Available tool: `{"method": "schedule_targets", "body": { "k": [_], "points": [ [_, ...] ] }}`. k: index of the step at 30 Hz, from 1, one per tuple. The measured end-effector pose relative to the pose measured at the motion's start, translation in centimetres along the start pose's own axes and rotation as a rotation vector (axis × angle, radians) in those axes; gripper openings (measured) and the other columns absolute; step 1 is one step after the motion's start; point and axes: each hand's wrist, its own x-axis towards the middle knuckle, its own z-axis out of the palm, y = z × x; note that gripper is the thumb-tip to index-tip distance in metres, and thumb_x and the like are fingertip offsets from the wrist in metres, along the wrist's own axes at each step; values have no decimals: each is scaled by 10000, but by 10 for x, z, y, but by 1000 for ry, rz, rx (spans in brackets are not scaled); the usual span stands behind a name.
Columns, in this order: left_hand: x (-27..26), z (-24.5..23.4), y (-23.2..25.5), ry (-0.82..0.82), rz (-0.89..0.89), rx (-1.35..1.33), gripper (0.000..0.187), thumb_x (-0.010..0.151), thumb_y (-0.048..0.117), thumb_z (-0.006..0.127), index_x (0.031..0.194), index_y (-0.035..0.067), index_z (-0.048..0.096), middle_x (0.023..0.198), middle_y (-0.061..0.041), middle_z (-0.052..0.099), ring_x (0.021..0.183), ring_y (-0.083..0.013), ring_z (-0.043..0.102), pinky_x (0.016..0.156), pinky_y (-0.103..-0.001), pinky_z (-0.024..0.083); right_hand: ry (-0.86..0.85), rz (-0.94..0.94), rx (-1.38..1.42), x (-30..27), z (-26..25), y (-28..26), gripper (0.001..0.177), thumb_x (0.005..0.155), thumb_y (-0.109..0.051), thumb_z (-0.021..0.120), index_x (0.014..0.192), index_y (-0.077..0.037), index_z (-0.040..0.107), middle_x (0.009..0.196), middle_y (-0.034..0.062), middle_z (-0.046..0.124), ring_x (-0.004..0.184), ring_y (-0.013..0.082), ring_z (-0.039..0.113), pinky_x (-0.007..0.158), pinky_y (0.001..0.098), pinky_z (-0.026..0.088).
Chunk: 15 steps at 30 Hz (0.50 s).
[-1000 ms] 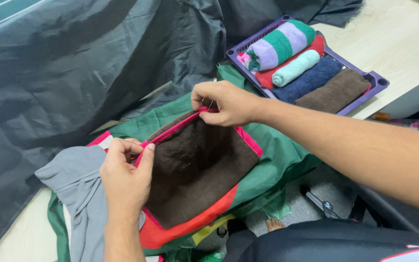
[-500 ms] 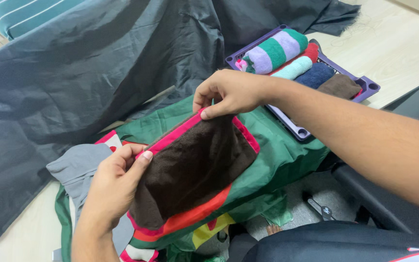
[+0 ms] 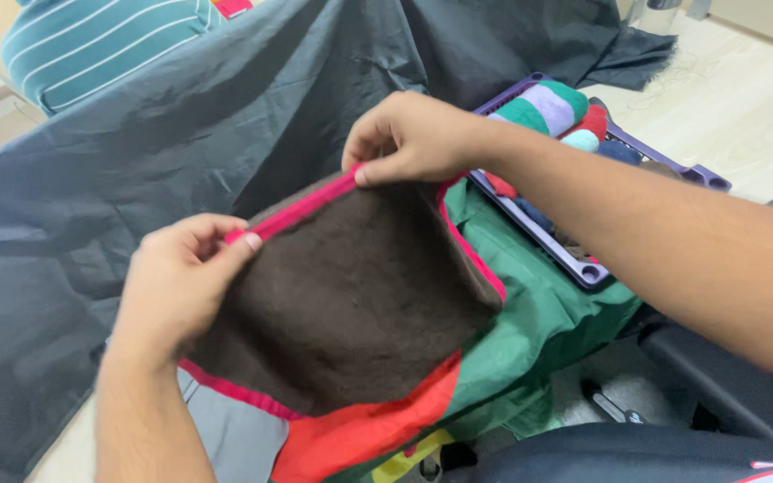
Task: The person folds several towels and a brown apron on a green and red surface, then places them into a purple plastic basket. The items include a striped towel, a light blue towel, and a brown apron with pink trim.
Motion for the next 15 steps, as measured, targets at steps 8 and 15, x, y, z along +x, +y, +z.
{"method": "schedule_targets", "body": {
  "k": [8, 15],
  "points": [
    [19, -34, 27, 280, 286, 99, 183, 947, 162, 788, 1108, 75, 784, 732, 3, 663, 634, -51, 556, 594, -242, 451, 365, -184, -162, 32, -18, -15, 141, 969, -144, 767, 1073, -55, 736, 873, -23, 716, 743, 38, 602, 687, 223, 499],
    [-33, 50, -71, 83, -4, -224, 213, 812, 115, 819, 1022, 81, 818, 681, 32, 614, 593, -46, 475, 537, -238, 409, 49, 122, 15, -23, 53, 44, 137, 844, -156, 773, 964, -91, 760, 708, -18, 687, 634, 56, 613, 583, 250, 511]
  ]
}}
